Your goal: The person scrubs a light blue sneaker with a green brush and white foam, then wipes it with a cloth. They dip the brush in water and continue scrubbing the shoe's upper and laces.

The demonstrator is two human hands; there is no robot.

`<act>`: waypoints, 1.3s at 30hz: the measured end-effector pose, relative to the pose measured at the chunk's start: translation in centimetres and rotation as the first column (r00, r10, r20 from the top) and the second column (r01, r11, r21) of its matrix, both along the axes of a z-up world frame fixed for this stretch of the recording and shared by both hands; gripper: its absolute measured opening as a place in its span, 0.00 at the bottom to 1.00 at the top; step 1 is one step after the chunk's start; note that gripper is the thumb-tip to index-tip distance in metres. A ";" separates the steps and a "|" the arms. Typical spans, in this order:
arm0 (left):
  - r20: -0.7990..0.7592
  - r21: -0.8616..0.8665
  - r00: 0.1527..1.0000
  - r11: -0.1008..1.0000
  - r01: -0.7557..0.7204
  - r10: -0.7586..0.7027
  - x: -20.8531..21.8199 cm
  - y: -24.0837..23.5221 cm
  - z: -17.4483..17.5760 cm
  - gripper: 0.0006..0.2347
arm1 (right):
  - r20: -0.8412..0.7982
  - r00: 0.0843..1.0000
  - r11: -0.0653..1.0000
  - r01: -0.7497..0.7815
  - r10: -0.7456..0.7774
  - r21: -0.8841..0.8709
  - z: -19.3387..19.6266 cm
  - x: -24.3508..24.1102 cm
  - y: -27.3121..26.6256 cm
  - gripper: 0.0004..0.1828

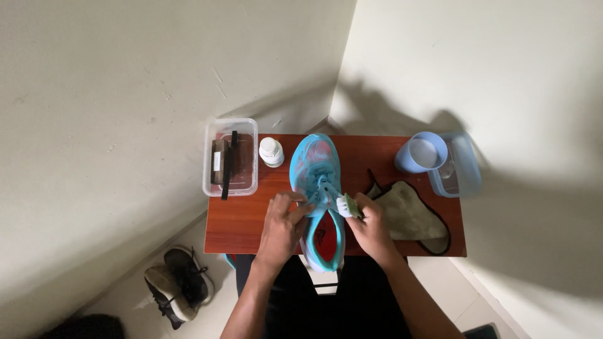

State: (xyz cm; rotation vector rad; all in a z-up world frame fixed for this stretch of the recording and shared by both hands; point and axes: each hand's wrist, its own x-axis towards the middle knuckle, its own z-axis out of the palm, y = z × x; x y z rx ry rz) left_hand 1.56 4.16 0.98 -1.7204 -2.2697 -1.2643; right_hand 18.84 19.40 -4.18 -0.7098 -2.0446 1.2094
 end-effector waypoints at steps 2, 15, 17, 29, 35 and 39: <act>0.067 -0.009 0.998 1.000 0.016 -0.015 0.5 -0.3 -0.2 0.06 | 0.000 1.000 1.000 -0.005 0.005 0.004 -0.6 0.6 0.3 0.13; 0.023 0.043 0.984 0.984 -0.175 0.174 5.5 -1.2 0.7 0.14 | 0.586 0.801 0.963 -0.238 0.120 0.128 11.3 -0.6 4.0 0.29; -0.037 0.026 0.977 0.977 -0.210 0.211 5.8 -1.0 0.8 0.12 | 0.624 0.777 0.923 -0.298 0.086 0.244 12.2 -2.1 4.6 0.29; -0.175 -0.034 0.922 0.933 -0.357 0.347 6.7 -0.8 0.5 0.07 | 0.734 0.657 0.465 -0.603 -0.171 0.648 13.0 -5.2 6.0 0.28; -0.117 -0.079 0.931 0.931 -0.356 0.346 6.7 -0.8 0.3 0.11 | 0.736 0.673 0.508 -0.610 -0.074 0.609 10.7 -5.4 5.2 0.27; -0.111 -0.088 0.921 0.919 -0.385 0.375 6.8 -1.0 0.4 0.15 | 0.701 0.707 0.665 -0.482 -0.089 0.571 11.2 -4.7 6.2 0.28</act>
